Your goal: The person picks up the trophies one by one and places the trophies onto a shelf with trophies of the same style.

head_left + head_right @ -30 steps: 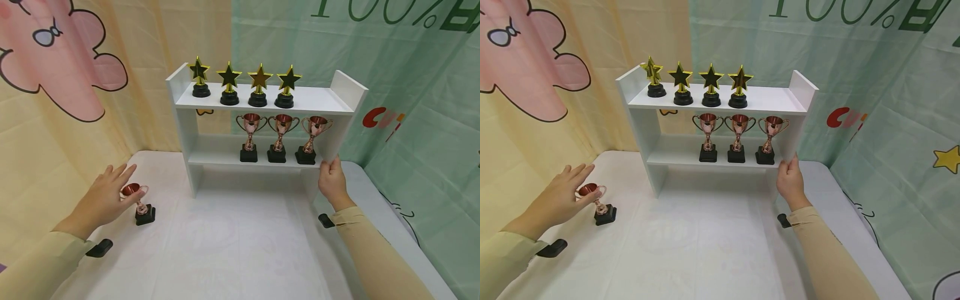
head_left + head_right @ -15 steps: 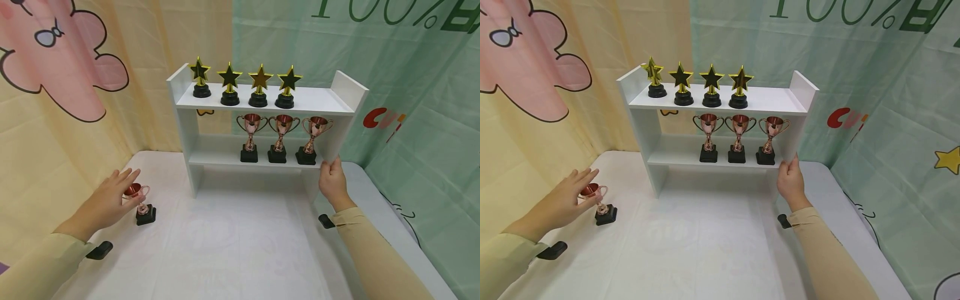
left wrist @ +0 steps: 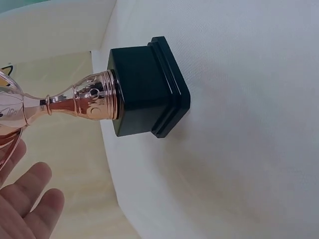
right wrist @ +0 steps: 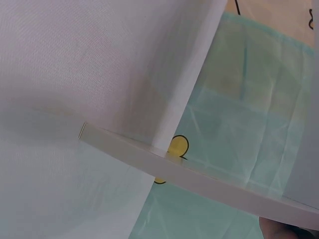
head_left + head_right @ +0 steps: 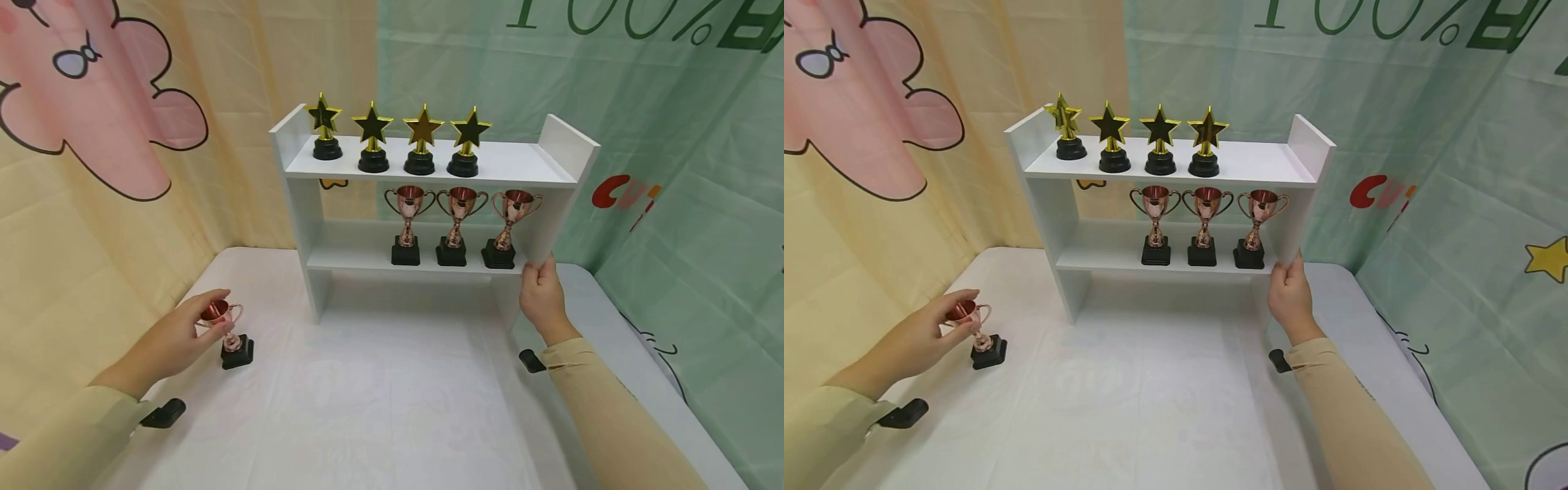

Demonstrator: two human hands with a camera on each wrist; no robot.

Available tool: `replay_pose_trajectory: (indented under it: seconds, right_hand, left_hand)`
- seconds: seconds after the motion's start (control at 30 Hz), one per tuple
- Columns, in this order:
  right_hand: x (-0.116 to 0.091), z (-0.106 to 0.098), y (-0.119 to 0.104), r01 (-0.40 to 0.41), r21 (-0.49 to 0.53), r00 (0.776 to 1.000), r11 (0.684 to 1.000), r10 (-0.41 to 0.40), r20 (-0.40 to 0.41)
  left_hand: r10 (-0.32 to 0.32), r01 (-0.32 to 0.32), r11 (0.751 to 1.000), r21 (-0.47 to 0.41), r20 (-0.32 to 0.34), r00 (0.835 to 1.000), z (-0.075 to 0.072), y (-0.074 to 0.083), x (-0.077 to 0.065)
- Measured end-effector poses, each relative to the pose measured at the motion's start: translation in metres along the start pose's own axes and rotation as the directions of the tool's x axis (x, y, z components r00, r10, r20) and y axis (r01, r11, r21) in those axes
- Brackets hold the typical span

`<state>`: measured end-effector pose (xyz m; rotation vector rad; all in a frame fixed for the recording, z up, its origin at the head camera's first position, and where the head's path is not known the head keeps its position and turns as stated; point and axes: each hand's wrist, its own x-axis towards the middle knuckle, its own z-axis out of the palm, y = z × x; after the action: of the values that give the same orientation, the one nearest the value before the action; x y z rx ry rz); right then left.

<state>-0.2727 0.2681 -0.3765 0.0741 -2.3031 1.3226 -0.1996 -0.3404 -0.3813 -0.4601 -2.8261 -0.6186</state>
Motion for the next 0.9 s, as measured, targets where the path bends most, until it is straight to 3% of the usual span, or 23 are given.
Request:
replay_pose_trajectory:
  seconds: [0.37, 0.9]
  right_hand:
    - [0.001, 0.001, 0.001, 0.011, 0.015, 1.0, 1.0, -0.011, -0.009]
    - [0.001, 0.001, 0.001, 0.029, 0.028, 1.0, 0.999, -0.029, -0.012]
  left_hand:
    - [-0.006, -0.011, 0.985, -0.172, -0.095, 0.995, 0.01, -0.004, -0.003]
    - [-0.041, 0.013, 0.979, -0.203, -0.132, 0.99, 0.014, -0.002, -0.005]
